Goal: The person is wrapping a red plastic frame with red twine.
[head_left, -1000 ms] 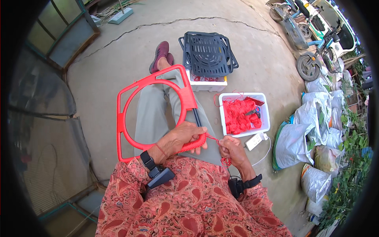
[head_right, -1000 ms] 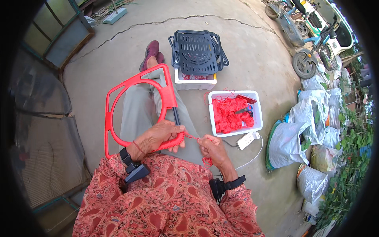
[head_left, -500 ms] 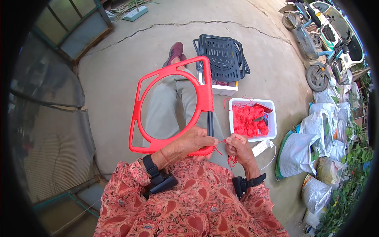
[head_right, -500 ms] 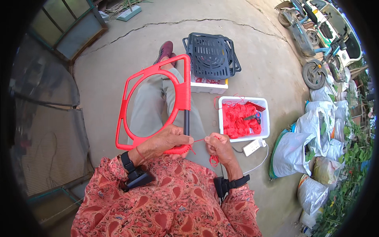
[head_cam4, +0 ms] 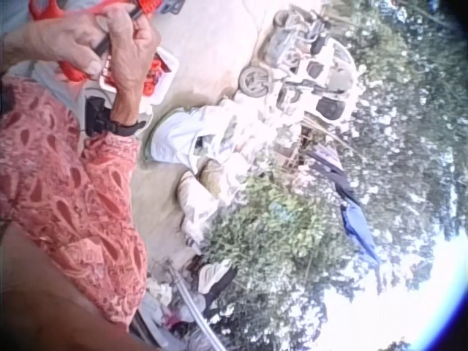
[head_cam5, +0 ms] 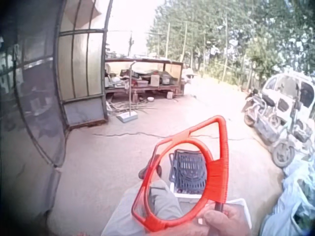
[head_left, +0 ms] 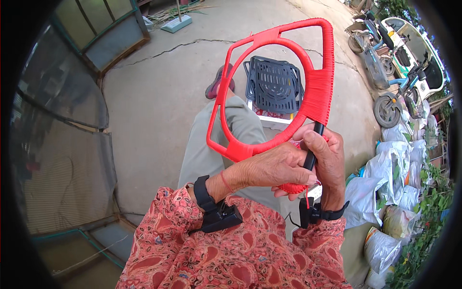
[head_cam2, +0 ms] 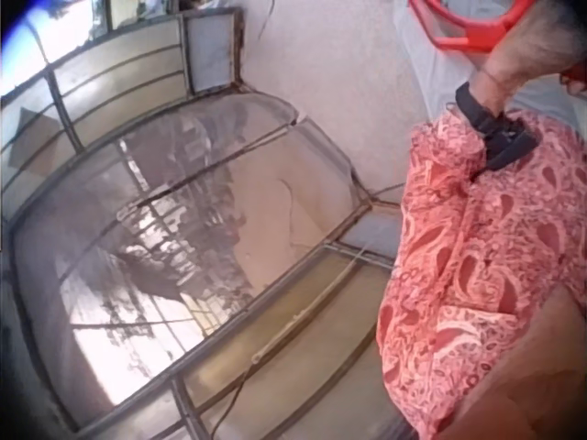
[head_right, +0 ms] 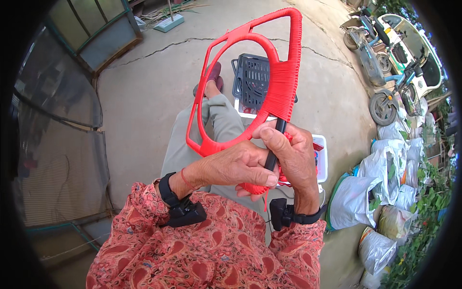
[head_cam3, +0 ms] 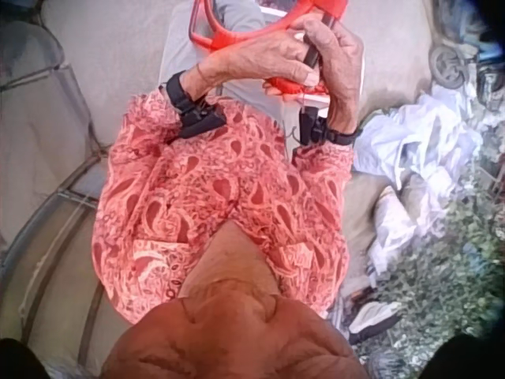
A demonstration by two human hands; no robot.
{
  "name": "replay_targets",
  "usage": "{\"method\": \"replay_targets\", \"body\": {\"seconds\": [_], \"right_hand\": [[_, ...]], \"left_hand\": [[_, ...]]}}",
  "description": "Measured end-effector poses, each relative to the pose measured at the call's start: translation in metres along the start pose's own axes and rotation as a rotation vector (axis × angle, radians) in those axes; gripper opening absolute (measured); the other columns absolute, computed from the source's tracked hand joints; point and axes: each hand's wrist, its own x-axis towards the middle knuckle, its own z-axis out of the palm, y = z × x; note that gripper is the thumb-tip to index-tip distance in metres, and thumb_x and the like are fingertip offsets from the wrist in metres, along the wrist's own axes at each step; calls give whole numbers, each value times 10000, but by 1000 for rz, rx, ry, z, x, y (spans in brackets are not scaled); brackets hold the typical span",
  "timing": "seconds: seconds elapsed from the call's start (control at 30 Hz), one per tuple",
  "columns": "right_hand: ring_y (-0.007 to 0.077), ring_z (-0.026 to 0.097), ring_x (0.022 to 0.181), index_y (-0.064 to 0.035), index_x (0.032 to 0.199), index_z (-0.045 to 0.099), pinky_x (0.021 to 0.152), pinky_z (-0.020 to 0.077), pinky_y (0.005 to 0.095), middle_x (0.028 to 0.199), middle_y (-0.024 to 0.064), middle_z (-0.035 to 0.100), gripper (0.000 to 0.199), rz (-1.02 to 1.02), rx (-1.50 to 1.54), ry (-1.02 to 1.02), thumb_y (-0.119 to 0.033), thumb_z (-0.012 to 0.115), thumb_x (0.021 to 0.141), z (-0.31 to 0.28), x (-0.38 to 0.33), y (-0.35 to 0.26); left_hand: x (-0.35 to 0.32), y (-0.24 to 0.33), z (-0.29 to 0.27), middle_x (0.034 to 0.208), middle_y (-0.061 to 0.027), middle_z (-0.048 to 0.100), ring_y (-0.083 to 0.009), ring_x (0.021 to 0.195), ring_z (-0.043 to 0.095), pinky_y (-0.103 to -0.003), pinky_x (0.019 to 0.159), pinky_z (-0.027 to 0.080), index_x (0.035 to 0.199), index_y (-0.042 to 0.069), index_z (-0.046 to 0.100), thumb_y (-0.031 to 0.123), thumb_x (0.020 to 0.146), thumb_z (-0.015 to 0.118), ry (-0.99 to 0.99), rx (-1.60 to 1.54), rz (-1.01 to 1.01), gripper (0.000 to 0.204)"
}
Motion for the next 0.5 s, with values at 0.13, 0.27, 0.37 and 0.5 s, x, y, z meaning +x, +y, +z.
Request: {"method": "replay_targets", "body": {"seconds": [0.13,0.27,0.37,0.5], "right_hand": [[21,436,556,9,789,625,474,346,199,660,-31,547,238,-57,-52,15,-201,568,887,3,-5,-6],[22,418,541,-15,780,622,470,336,205,626,-42,527,226,85,-81,-23,-195,530,882,12,9,22],[29,416,542,-20,776,616,480,335,202,629,-40,525,229,143,-94,-28,-203,523,877,21,19,50],[20,380,522,-37,791,626,470,299,201,608,-58,486,221,177,-108,-74,-213,523,877,23,27,73]], "left_hand": [[4,-10,1,639,-59,611,-86,466,534,-218,409,404,822,10,563,271,901,570,-94,-73,117,273],[-3,-40,-10,662,-110,624,-139,498,586,-230,426,441,859,-23,571,284,884,595,-12,-228,25,309],[-8,-61,-17,593,-132,615,-144,419,552,-233,396,433,697,-36,592,357,845,606,141,-376,-16,420],[-17,-79,-30,713,-134,630,-170,587,630,-240,502,484,920,-50,569,297,877,612,134,-400,-74,352]]}}
